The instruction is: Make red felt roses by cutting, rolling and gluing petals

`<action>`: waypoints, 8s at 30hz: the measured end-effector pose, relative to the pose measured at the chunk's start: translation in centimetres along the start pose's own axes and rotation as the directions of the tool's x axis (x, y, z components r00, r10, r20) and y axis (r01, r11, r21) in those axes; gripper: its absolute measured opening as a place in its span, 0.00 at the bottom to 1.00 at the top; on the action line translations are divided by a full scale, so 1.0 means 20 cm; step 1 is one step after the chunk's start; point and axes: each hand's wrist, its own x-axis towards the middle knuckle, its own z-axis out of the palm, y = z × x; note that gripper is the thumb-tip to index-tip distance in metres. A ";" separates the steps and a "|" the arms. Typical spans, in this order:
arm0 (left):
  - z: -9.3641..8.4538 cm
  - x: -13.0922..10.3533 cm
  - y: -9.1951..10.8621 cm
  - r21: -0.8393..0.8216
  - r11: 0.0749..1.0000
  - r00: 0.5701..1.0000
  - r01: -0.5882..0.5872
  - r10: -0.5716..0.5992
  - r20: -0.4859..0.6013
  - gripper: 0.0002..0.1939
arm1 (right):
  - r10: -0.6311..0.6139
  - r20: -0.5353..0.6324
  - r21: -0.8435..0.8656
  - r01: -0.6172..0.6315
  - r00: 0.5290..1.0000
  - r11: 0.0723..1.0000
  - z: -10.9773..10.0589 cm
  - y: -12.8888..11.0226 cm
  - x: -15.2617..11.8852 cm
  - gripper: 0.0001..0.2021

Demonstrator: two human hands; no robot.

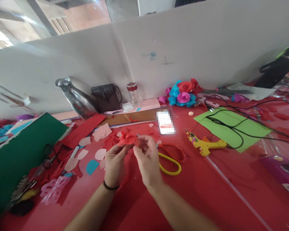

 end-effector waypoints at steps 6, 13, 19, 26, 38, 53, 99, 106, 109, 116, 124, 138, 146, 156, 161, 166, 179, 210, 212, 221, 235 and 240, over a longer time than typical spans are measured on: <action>-0.02 0.01 -0.01 0.152 0.986 0.997 -0.070 0.073 -0.009 0.08 | -0.310 0.040 -0.417 0.298 0.950 0.859 -0.02 -0.03 -0.01 0.07; -0.02 -0.01 0.02 0.364 0.917 0.985 -0.164 0.170 0.016 0.07 | -0.535 0.181 -0.651 0.509 0.825 0.564 -0.04 -0.04 0.01 0.05; -0.01 -0.02 0.05 0.482 0.849 0.973 -0.214 0.229 0.027 0.07 | -0.659 0.296 -0.762 0.587 0.692 0.275 -0.07 -0.02 0.04 0.04; -0.03 0.00 0.01 0.520 0.823 0.968 -0.229 0.247 0.036 0.07 | -0.692 0.385 -0.801 0.594 0.610 0.078 -0.09 -0.04 0.07 0.02; -0.03 -0.01 0.02 0.542 0.797 0.958 -0.268 0.281 0.060 0.06 | -0.677 0.423 -0.805 0.593 0.602 0.024 -0.10 -0.06 0.07 0.02; -0.03 -0.01 0.02 0.581 0.767 0.956 -0.274 0.283 0.077 0.08 | -0.681 0.448 -0.811 0.584 0.579 -0.036 -0.10 -0.08 0.08 0.04; 0.00 -0.04 0.02 -0.075 0.997 0.987 -0.011 0.023 0.161 0.09 | -0.420 0.120 -0.496 0.421 0.899 0.760 -0.05 -0.02 0.00 0.03; 0.01 -0.05 0.02 -0.103 0.995 0.986 0.001 0.015 0.163 0.08 | -0.462 0.125 -0.488 0.460 0.878 0.742 -0.05 -0.01 -0.01 0.05; 0.00 -0.05 0.01 -0.068 0.998 0.986 -0.016 0.026 0.163 0.08 | -0.466 0.114 -0.495 0.457 0.877 0.739 -0.05 -0.01 -0.01 0.05; 0.00 -0.05 0.01 -0.085 0.996 0.981 0.017 0.000 0.193 0.10 | -0.467 0.113 -0.486 0.459 0.877 0.744 -0.05 0.00 -0.01 0.06; 0.01 -0.05 0.02 -0.142 0.987 0.968 0.069 -0.032 0.249 0.07 | -0.483 0.123 -0.490 0.477 0.867 0.730 -0.05 -0.01 -0.02 0.05; 0.01 0.00 0.05 -0.393 0.808 0.895 0.439 -0.355 0.269 0.12 | -0.318 0.081 -0.486 0.316 0.945 0.815 -0.04 -0.02 0.00 0.06; 0.01 0.00 0.06 -0.416 0.782 0.880 0.464 -0.352 0.319 0.12 | -0.209 0.046 -0.399 0.210 0.977 0.893 -0.04 -0.02 0.00 0.08; -0.02 0.02 0.03 -0.333 0.858 0.889 0.392 -0.259 0.378 0.11 | 0.019 0.112 -0.163 0.000 0.994 0.987 -0.04 -0.02 0.04 0.09; -0.04 0.04 0.03 -0.193 0.968 0.932 0.158 -0.082 0.353 0.09 | -0.027 0.132 -0.123 0.044 0.991 0.991 -0.05 -0.03 0.04 0.06; -0.05 0.05 0.05 -0.099 0.994 0.948 -0.036 0.066 0.312 0.10 | -0.050 0.191 -0.039 0.059 0.980 0.997 -0.04 -0.02 0.04 0.04; -0.09 0.06 0.05 -0.018 0.990 0.887 -0.141 0.134 0.442 0.07 | 0.132 0.223 0.113 -0.160 0.966 0.981 -0.08 -0.06 0.05 0.07; -0.07 0.06 0.07 -0.200 0.902 0.837 0.383 -0.247 0.489 0.17 | 0.271 0.321 0.044 -0.300 0.908 0.953 -0.10 -0.08 0.09 0.10; -0.07 0.06 0.06 -0.199 0.904 0.840 0.378 -0.245 0.484 0.15 | 0.264 0.327 0.048 -0.295 0.908 0.954 -0.10 -0.08 0.10 0.09; -0.09 0.07 0.06 -0.216 0.921 0.845 0.324 -0.179 0.504 0.16 | 0.322 0.264 0.045 -0.345 0.909 0.938 -0.10 -0.07 0.10 0.10; -0.03 0.05 0.03 -0.221 0.954 0.906 0.204 -0.099 0.411 0.10 | 0.301 0.200 0.105 -0.326 0.932 0.940 -0.08 -0.07 0.10 0.09; -0.05 0.06 0.03 -0.166 0.979 0.908 0.122 -0.042 0.417 0.10 | 0.286 0.204 0.089 -0.309 0.936 0.947 -0.08 -0.07 0.10 0.09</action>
